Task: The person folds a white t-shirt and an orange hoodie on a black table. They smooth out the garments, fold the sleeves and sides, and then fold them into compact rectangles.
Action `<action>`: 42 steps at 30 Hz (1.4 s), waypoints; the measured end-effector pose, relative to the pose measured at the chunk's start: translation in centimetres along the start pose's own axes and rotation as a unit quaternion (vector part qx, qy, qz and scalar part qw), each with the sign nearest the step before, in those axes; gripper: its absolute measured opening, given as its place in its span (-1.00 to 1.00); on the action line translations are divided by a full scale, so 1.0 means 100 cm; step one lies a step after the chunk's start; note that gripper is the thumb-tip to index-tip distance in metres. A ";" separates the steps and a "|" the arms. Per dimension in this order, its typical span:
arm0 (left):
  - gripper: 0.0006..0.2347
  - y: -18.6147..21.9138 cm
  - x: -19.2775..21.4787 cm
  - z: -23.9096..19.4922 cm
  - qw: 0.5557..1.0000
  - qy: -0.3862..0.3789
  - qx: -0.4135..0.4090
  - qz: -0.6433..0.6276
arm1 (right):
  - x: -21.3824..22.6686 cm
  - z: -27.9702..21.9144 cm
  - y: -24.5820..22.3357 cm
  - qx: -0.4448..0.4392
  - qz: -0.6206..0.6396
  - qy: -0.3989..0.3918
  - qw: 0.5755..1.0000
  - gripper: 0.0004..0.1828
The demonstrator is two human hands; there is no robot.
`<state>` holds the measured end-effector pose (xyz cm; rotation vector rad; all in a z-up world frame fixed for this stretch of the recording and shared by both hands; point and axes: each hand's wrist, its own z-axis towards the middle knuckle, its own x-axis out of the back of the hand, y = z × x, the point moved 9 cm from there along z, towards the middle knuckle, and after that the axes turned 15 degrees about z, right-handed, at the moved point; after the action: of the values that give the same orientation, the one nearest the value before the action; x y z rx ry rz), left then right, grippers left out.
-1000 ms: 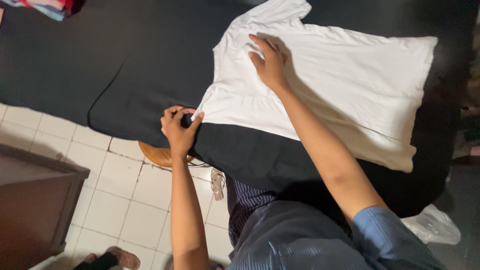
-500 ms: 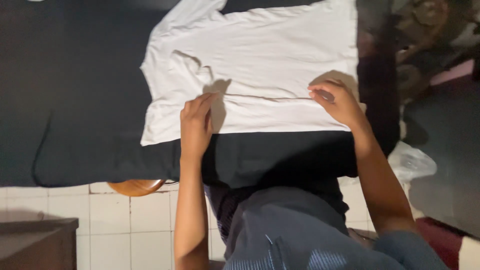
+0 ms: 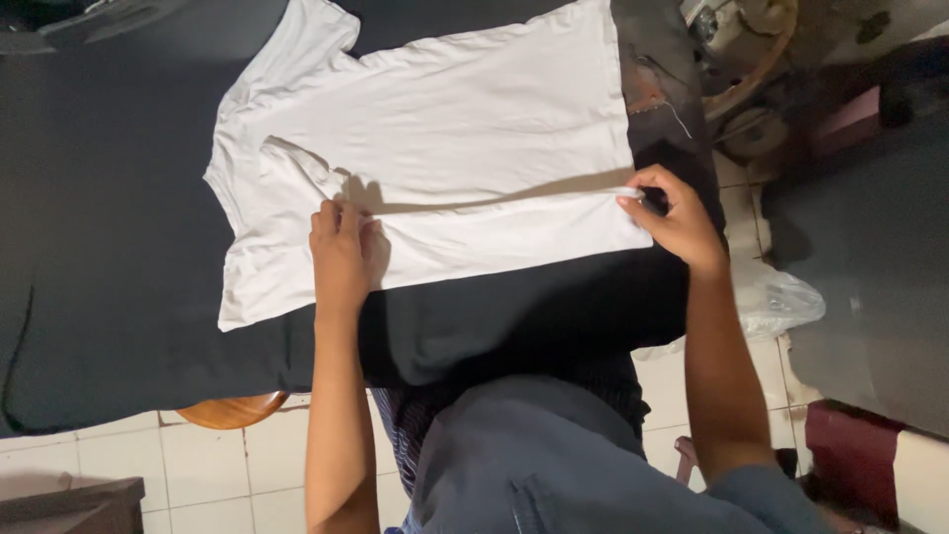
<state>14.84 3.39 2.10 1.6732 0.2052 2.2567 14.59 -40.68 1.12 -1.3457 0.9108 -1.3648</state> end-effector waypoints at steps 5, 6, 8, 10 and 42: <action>-0.83 0.002 -0.005 -0.004 0.995 0.046 0.039 0.073 | -0.001 0.011 0.002 -0.022 0.006 0.103 0.994 -0.81; -0.83 0.003 -0.005 -0.004 0.993 0.057 0.039 0.092 | 0.000 0.014 -0.004 -0.003 -0.028 0.117 0.993 -0.80; -0.81 0.004 -0.008 -0.004 0.993 0.054 0.043 0.092 | 0.002 0.016 -0.013 0.018 -0.061 0.150 0.987 -0.76; -0.77 0.008 -0.004 -0.007 0.991 0.067 0.040 0.106 | 0.004 0.015 -0.017 0.023 -0.056 0.191 0.980 -0.71; -0.45 -0.044 0.048 -0.080 0.987 0.001 0.140 0.074 | -0.061 -0.050 -0.011 -0.002 -0.347 0.099 0.933 -0.31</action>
<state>6.78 9.75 2.73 1.8811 0.4296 2.4296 9.00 -35.08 0.11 -1.6333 0.5715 -2.0633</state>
